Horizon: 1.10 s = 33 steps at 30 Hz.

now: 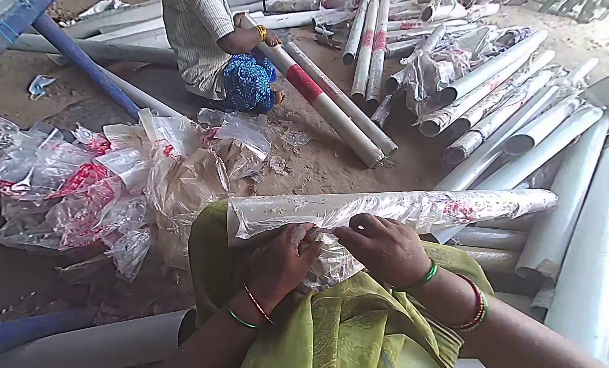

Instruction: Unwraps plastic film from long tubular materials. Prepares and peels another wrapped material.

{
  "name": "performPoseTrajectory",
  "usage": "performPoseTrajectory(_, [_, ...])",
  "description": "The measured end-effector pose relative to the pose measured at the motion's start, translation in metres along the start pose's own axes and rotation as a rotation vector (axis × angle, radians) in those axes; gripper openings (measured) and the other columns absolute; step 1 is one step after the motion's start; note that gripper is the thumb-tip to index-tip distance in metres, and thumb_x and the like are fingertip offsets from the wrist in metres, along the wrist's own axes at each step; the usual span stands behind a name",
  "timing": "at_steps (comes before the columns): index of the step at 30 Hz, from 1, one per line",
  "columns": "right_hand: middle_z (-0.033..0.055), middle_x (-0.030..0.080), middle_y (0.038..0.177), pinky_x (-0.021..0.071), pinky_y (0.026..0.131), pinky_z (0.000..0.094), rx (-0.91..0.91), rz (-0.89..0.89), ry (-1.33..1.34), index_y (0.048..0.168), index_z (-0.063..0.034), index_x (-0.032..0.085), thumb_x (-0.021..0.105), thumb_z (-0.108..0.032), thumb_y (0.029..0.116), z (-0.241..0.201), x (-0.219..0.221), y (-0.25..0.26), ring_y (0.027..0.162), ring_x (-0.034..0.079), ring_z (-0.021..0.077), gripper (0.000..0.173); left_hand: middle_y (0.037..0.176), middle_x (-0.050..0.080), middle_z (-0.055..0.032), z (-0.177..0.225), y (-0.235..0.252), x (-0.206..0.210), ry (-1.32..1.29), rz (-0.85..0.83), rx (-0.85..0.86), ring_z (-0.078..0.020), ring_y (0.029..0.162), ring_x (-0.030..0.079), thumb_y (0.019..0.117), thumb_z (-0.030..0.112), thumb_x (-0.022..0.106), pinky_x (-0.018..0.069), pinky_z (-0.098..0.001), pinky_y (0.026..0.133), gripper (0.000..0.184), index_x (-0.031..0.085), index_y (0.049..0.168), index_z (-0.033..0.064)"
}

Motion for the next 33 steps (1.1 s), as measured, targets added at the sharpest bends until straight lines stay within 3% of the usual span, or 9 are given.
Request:
performPoseTrajectory(6, [0.0125,0.065,0.082,0.0495,0.048,0.0375,-0.073,-0.033,-0.002,0.106,-0.0202,0.079,0.063,-0.012,0.0939,0.015,0.001,0.001,0.06,0.064,0.027,0.022,0.097,0.073,-0.014,-0.002,0.0,0.001,-0.026,0.018,0.012,-0.0145,0.074,0.067,0.0928,0.022,0.068,0.0552,-0.0255,0.068,0.033,0.072,0.115,-0.0016])
performPoseTrajectory(16, [0.015,0.067,0.082,0.0464,0.04,0.0413,0.011,-0.15,-0.077,0.103,-0.0165,0.079,0.062,-0.013,0.0929,0.034,-0.02,-0.022,0.052,0.062,0.0292,0.021,0.09,0.074,-0.0098,-0.006,0.001,0.001,-0.071,0.053,0.06,-0.0085,0.076,0.067,0.0907,0.021,0.068,0.0528,-0.0182,0.073,0.033,0.073,0.112,-0.0037])
performPoseTrajectory(22, [0.0101,0.067,0.083,0.0464,0.046,0.0348,0.023,-0.039,0.018,0.104,-0.0184,0.079,0.057,-0.024,0.101,0.03,-0.03,-0.025,0.057,0.062,0.0223,0.023,0.088,0.073,-0.0042,-0.009,0.001,0.002,-0.069,0.037,0.043,-0.0016,0.072,0.062,0.0915,0.026,0.068,0.0494,-0.0135,0.067,0.035,0.072,0.113,-0.0012])
performPoseTrajectory(28, [0.0109,0.066,0.083,0.0475,0.045,0.035,-0.053,-0.02,0.019,0.109,-0.0207,0.079,0.062,-0.017,0.0969,0.015,0.001,-0.01,0.058,0.063,0.0241,0.021,0.101,0.072,-0.0089,-0.013,-0.001,0.001,-0.123,0.013,0.043,-0.0004,0.074,0.061,0.0938,0.028,0.069,0.05,-0.0125,0.069,0.038,0.072,0.119,-0.0009])
performPoseTrajectory(33, [0.0131,0.065,0.081,0.0464,0.042,0.0372,-0.044,-0.06,0.009,0.108,-0.0193,0.079,0.064,-0.011,0.0929,0.023,0.003,-0.012,0.055,0.062,0.0264,0.023,0.095,0.073,-0.0046,-0.014,-0.001,0.002,-0.123,-0.001,0.027,0.0013,0.075,0.063,0.0938,0.027,0.068,0.0512,-0.0123,0.071,0.035,0.072,0.117,0.0005])
Point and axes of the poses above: each hand's wrist, its own y-axis towards the middle knuckle, its own x-axis out of the palm, z = x × y, the point moved 5 cm from there along y, towards the middle knuckle
